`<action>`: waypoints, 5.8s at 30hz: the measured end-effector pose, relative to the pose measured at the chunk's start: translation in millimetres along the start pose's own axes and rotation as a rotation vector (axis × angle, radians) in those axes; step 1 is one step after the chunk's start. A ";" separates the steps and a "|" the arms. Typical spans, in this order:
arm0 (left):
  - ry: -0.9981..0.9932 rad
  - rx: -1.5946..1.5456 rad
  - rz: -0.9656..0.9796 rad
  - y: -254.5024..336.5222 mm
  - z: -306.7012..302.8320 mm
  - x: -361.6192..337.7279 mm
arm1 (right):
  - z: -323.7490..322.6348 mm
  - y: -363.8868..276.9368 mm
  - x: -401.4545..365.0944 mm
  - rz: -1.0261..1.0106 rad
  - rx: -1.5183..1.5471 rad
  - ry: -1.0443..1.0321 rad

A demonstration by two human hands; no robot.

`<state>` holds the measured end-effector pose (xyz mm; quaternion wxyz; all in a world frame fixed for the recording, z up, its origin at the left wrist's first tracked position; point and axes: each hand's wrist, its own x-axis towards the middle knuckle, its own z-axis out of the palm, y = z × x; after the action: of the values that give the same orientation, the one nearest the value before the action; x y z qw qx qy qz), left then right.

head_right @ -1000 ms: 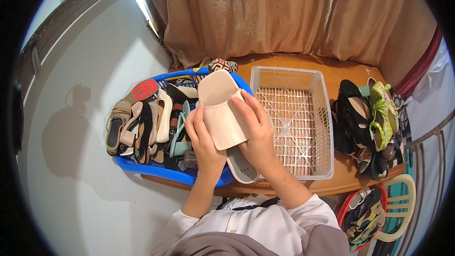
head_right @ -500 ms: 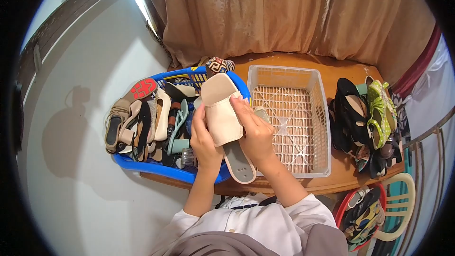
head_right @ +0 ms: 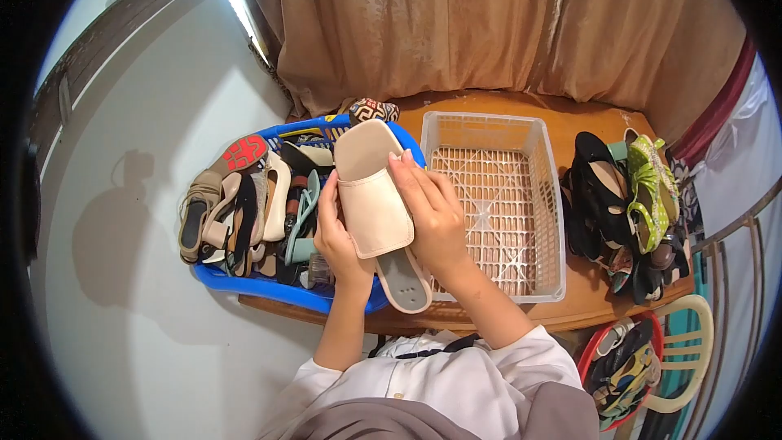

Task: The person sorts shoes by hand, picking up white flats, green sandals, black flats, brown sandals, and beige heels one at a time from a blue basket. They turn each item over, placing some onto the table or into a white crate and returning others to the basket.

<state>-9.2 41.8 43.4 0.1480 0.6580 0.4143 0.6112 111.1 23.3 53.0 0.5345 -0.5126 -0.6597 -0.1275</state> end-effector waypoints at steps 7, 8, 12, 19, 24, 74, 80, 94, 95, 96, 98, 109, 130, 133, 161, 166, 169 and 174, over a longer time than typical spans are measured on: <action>-0.096 0.025 -0.047 6.5 0.6 1.0 | 3.6 8.9 -7.8 0.062 0.011 -0.009; -0.107 0.024 -0.056 2.3 2.7 1.3 | 4.7 12.4 -6.6 0.082 0.016 -0.023; -0.110 0.112 -0.008 3.1 6.3 0.9 | -3.2 6.9 2.0 0.093 0.014 -0.053; -0.155 0.132 -0.010 -9.1 9.7 -0.7 | 2.0 23.7 -3.6 0.020 -0.055 -0.084; -0.210 0.106 -0.023 -14.6 6.7 -3.9 | 3.6 25.7 -11.6 0.063 -0.013 -0.104; -0.053 0.947 -0.343 -247.2 -189.2 55.7 | -8.3 4.8 -46.2 0.478 0.190 -0.825; -0.092 0.930 -0.418 -235.3 -189.3 45.1 | -12.2 9.3 -46.8 0.465 0.108 -0.794; 0.406 1.222 -0.390 -200.7 -191.3 65.9 | -13.5 -7.1 -33.1 0.368 0.147 -0.775; 0.386 1.236 -0.439 -193.8 -188.6 66.5 | -13.4 -8.0 -32.0 0.364 0.138 -0.768; 0.368 1.251 -0.488 -188.2 -186.4 67.0 | -13.6 -8.9 -31.0 0.359 0.131 -0.762; 0.407 1.264 -0.503 -190.5 -186.3 66.4 | -15.3 -11.2 -28.5 0.365 0.160 -0.703; 0.398 1.125 -0.800 -211.5 -190.5 65.0 | -18.8 -2.0 -22.4 0.394 0.287 -0.410; 0.818 0.251 -0.413 -160.0 -171.1 80.1 | -28.2 -1.7 -17.3 0.385 0.370 -0.414; 0.790 0.193 -0.437 -140.6 -172.5 84.4 | -26.3 0.2 -17.2 0.325 0.346 -0.405; -0.266 -0.290 0.387 -17.0 -25.9 -58.3 | -15.1 -14.5 5.5 1.054 1.324 -0.164; -0.228 -0.066 0.164 -11.3 -35.5 -16.8 | -10.8 -19.5 -1.1 0.750 1.187 -0.128; -0.223 -0.048 0.203 8.8 -42.4 6.3 | -15.1 -34.8 1.2 0.560 1.017 -0.178; -0.357 0.036 0.248 35.4 -55.3 19.0 | -25.8 -38.7 0.5 0.441 0.899 -0.246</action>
<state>-49.2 16.7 92.8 0.1308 0.8043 0.3084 0.4908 94.5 -12.0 78.4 0.6348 -0.3702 -0.5834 0.3457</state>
